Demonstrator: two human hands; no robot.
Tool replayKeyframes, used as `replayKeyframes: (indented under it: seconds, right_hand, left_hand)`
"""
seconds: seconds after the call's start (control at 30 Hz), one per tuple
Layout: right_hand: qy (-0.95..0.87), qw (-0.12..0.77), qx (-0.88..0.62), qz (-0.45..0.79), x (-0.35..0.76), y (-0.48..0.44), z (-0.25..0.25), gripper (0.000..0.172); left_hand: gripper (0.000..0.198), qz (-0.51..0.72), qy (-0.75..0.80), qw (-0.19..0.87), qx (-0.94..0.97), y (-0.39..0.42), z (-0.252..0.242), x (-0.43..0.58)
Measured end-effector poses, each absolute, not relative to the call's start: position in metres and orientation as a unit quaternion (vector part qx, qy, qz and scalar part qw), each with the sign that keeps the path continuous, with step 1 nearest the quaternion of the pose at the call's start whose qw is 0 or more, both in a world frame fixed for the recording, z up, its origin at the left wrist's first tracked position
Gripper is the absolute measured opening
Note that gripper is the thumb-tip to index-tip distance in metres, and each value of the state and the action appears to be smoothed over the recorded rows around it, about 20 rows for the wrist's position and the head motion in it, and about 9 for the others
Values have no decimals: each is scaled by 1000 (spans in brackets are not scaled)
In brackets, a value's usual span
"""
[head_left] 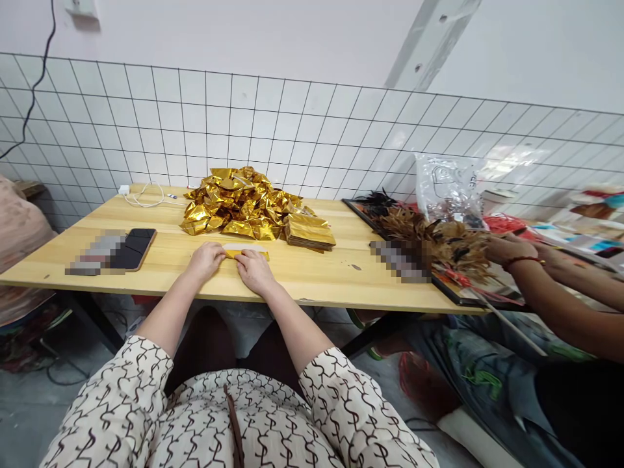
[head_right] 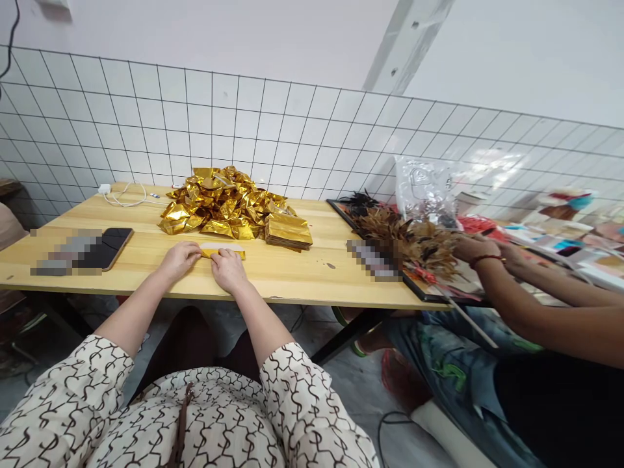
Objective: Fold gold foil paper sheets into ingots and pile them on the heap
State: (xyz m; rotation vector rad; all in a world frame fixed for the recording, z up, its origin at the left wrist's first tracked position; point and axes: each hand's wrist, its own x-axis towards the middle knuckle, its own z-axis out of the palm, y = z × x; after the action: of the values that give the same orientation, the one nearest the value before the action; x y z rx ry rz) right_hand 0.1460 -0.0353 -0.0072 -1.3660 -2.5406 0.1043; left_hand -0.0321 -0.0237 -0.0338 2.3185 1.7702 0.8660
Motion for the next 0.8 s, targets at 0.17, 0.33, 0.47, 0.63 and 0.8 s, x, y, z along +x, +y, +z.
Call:
replayKeyframes:
  seconds: [0.17, 0.33, 0.47, 0.63, 0.8]
  right_hand:
    - [-881, 130, -454, 30, 146, -38, -6, 36]
    - [-894, 160, -419, 14, 148, -34, -12, 30]
    - [-901, 171, -399, 21, 149, -32, -15, 24]
    - [-893, 172, -415, 33, 146, -30, -17, 20]
    - [-889, 180, -420, 35, 145, -29, -20, 20]
  left_hand:
    - [23, 306, 566, 24, 765, -28, -30, -31]
    - [21, 325, 552, 43, 766, -31, -30, -30]
    - [19, 334, 561, 88, 753, -29, -32, -30]
    - [17, 346, 585, 117, 724, -23, -36, -31]
    - [20, 339, 611, 109, 708, -22, -35, -31]
